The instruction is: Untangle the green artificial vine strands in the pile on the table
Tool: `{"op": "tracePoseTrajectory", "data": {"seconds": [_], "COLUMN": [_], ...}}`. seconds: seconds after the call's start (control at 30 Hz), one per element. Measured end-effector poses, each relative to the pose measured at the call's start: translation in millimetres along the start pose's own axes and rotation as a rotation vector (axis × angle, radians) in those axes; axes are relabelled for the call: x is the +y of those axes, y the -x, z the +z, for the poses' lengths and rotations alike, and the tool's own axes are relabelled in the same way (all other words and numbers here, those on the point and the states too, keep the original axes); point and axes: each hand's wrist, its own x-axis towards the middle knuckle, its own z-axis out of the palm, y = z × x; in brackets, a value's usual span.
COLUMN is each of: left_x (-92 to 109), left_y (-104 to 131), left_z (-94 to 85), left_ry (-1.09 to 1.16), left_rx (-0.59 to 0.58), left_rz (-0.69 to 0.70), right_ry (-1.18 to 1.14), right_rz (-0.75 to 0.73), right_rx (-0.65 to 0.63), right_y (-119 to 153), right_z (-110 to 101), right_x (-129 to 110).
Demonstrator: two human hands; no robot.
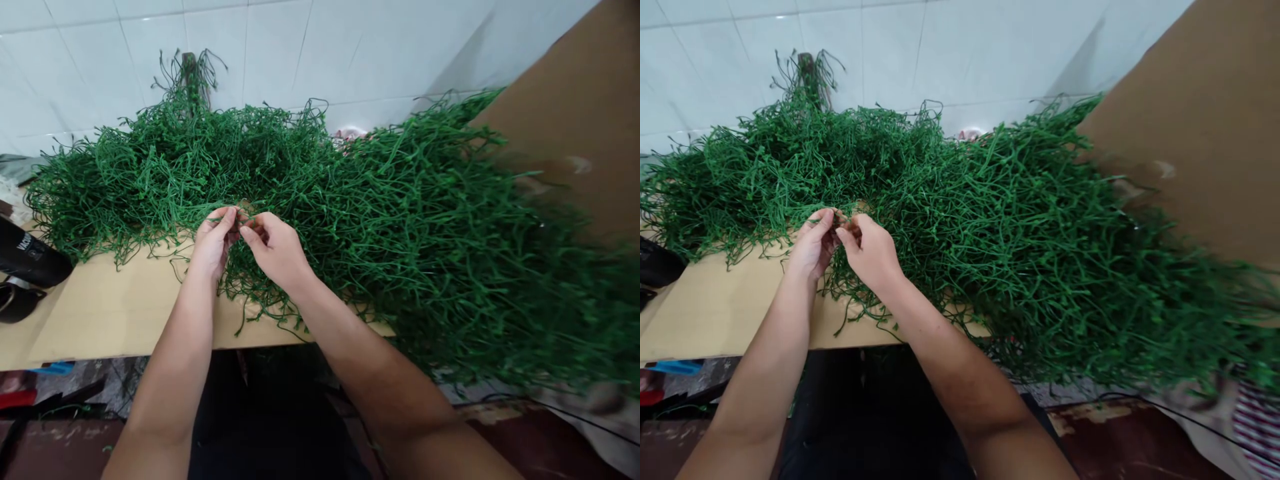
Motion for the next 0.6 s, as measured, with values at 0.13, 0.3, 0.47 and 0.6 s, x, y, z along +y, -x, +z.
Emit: {"op": "tracePoseTrajectory", "data": {"seconds": [0.13, 0.3, 0.47, 0.6], "left_x": [2.0, 0.5, 0.8, 14.9], "left_y": [0.0, -0.5, -13.2, -20.4], "left_z": [-3.1, -0.8, -13.9, -33.2], "left_ry": [0.033, 0.012, 0.016, 0.127], "left_rx": [-0.032, -0.011, 0.140, 0.335], "left_rz": [-0.009, -0.005, -0.001, 0.088], "right_ry": [-0.019, -0.027, 0.042, 0.100], "right_rz": [-0.039, -0.074, -0.160, -0.421], "right_rx": [0.019, 0.100, 0.079, 0.045], "right_y": [3.5, 10.3, 39.6, 57.9], "right_z": [-0.4, -5.5, -1.1, -11.7], "right_x": [1.2, 3.5, -15.9, -31.1]}}
